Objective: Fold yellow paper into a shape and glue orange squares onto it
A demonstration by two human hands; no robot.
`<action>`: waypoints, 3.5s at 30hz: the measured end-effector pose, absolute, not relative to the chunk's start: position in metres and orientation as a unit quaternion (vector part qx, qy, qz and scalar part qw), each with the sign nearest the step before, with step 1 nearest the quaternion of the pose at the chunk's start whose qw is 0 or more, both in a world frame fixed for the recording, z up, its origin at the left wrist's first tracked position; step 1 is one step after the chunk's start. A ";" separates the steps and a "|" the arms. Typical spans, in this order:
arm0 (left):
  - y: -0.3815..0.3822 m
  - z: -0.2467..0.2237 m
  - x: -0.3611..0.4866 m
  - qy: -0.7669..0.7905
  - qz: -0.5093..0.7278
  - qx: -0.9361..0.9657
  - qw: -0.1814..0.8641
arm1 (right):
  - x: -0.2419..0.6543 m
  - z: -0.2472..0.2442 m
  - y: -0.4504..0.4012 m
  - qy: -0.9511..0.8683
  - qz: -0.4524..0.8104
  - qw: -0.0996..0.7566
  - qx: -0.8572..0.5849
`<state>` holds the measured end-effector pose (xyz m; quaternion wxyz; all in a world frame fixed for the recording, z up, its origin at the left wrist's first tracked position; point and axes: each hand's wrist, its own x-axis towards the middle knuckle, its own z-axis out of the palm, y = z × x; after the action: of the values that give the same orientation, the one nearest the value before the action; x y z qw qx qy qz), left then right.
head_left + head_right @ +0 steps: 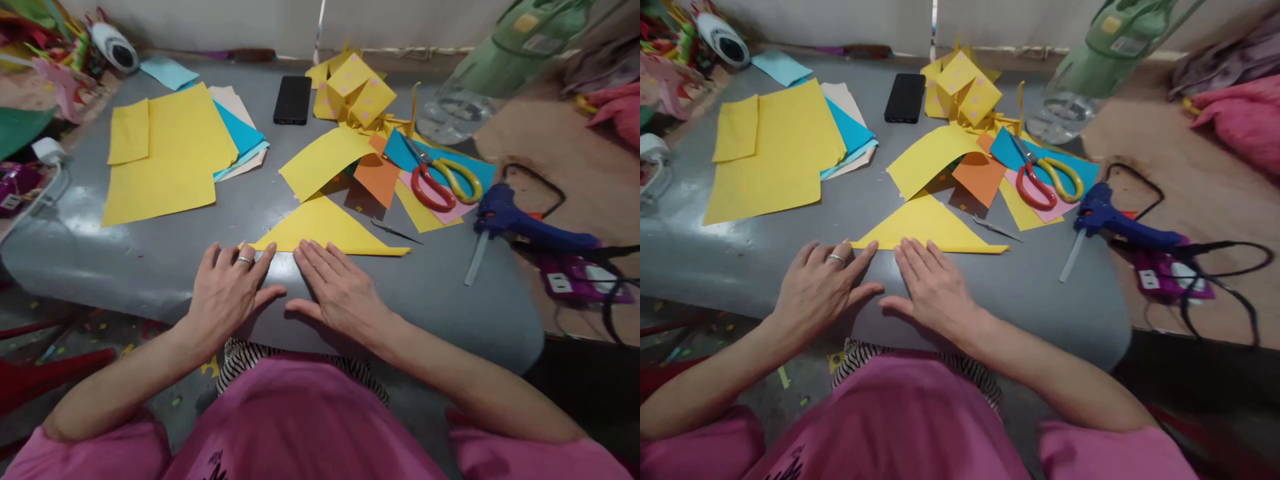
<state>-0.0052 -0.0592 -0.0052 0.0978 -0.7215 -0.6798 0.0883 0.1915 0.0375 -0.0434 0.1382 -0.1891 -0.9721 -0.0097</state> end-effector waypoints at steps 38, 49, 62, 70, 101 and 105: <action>0.089 0.009 -0.030 -0.473 -0.518 -0.378 -0.605 | 0.197 0.003 0.115 -0.915 -0.245 0.320 -0.026; 0.083 -0.005 -0.020 -0.408 -0.445 -0.423 -0.676 | 0.195 0.001 0.135 -0.947 -0.119 0.296 -0.037; 0.064 0.001 -0.014 -0.404 -0.327 -0.533 -0.668 | 0.196 -0.010 0.128 -0.883 0.081 0.337 -0.316; 0.063 -0.005 -0.007 -0.451 -0.306 -0.546 -0.637 | 0.198 -0.002 0.129 -0.858 0.174 0.340 -0.343; 0.049 -0.001 0.005 -0.515 -0.194 -0.675 -0.492 | 0.195 0.013 0.122 -0.671 0.578 0.309 -0.347; 0.050 0.000 0.005 -0.520 -0.201 -0.669 -0.492 | 0.196 0.012 0.123 -0.679 0.570 0.310 -0.345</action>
<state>0.0051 0.0501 0.0003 -0.4921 -0.6687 -0.5198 -0.2012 0.1962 0.1228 0.0121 0.3100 -0.3448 -0.6785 0.5698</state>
